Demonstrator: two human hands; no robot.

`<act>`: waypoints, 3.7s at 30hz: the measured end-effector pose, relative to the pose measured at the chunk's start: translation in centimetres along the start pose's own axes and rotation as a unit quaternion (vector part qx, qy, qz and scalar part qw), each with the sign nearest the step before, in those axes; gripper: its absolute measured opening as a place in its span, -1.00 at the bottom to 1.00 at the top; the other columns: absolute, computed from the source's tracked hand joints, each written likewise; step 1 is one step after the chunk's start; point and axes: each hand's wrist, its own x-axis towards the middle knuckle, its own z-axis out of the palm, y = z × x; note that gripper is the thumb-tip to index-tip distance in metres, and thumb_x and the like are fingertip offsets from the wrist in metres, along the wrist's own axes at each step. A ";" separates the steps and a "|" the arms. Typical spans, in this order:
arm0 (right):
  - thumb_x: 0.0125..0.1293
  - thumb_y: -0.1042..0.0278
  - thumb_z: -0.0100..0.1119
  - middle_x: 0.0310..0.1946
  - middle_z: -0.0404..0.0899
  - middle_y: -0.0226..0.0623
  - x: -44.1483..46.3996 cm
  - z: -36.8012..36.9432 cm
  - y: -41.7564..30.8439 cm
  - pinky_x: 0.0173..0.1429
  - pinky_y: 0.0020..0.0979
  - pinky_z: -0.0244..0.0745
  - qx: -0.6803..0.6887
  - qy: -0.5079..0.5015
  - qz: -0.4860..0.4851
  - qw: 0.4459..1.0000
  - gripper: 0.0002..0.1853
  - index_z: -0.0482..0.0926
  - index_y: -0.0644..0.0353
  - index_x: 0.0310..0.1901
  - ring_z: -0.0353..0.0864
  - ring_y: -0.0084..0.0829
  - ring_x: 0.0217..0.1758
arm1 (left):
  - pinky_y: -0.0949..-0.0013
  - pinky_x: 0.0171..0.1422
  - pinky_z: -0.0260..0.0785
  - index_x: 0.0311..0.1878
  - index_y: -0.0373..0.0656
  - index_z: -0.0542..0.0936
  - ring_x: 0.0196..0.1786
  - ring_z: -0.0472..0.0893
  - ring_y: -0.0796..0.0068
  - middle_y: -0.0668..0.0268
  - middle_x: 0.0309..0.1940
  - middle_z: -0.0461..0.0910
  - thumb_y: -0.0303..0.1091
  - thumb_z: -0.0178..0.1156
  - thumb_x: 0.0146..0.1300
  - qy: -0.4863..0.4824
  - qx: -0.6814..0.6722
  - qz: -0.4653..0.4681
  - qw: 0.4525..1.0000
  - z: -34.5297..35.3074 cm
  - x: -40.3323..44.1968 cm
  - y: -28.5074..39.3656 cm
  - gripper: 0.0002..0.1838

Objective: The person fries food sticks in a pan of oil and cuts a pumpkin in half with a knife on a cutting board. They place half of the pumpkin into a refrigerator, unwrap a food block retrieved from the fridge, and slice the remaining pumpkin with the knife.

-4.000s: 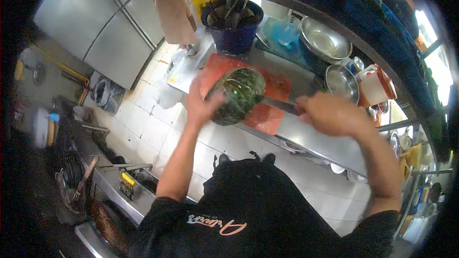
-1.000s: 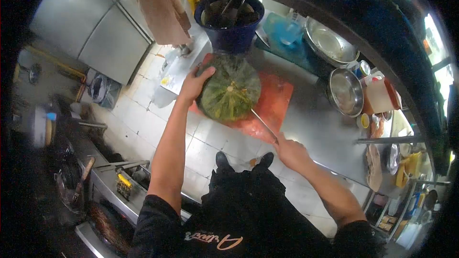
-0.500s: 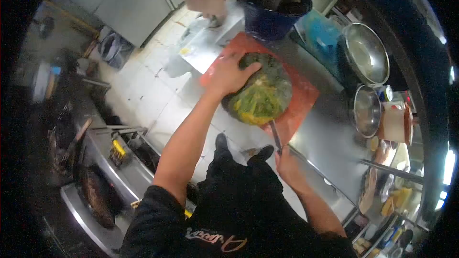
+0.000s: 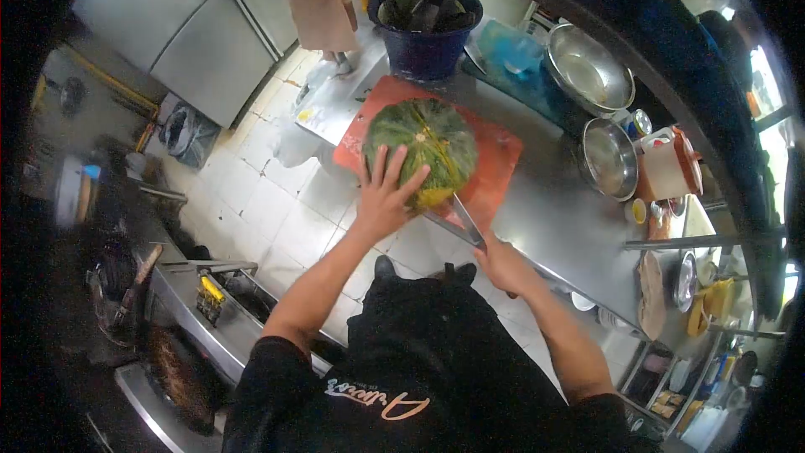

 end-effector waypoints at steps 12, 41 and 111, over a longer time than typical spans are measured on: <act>0.34 0.23 -0.08 -0.69 0.44 -0.17 -2.3 -15.8 -8.6 -0.80 -0.31 0.31 0.021 -0.086 0.075 0.993 -0.74 0.29 0.29 -0.18 0.43 -0.35 -0.85 | 0.16 0.24 0.25 0.17 -0.13 0.42 0.15 0.38 0.04 0.02 0.06 0.43 0.24 0.37 -0.34 -0.080 -0.160 -0.113 0.977 -4.0 11.5 -3.6 -0.04; 0.23 0.28 -0.04 -0.21 0.52 0.28 9.4 -4.7 -5.2 -0.03 0.02 0.41 0.074 0.093 0.039 0.992 -0.62 0.30 0.40 -0.02 0.54 0.16 -0.11 | 0.10 0.27 0.19 0.20 -0.08 0.38 0.13 0.38 -0.01 0.05 0.10 0.42 0.25 0.39 -0.38 -0.107 -0.070 -0.079 0.989 -2.4 15.7 -3.5 0.00; 0.16 0.25 0.05 -0.70 0.44 -0.26 -0.8 -8.4 0.9 -0.73 -0.34 0.31 0.236 -0.091 -0.009 0.967 -0.72 0.44 0.29 -0.19 0.43 -0.41 -0.79 | 0.14 0.18 0.32 0.23 -0.01 0.35 0.09 0.42 0.01 0.07 0.09 0.40 0.20 0.41 -0.33 -0.193 -0.020 -0.054 0.979 -1.3 16.4 1.4 -0.03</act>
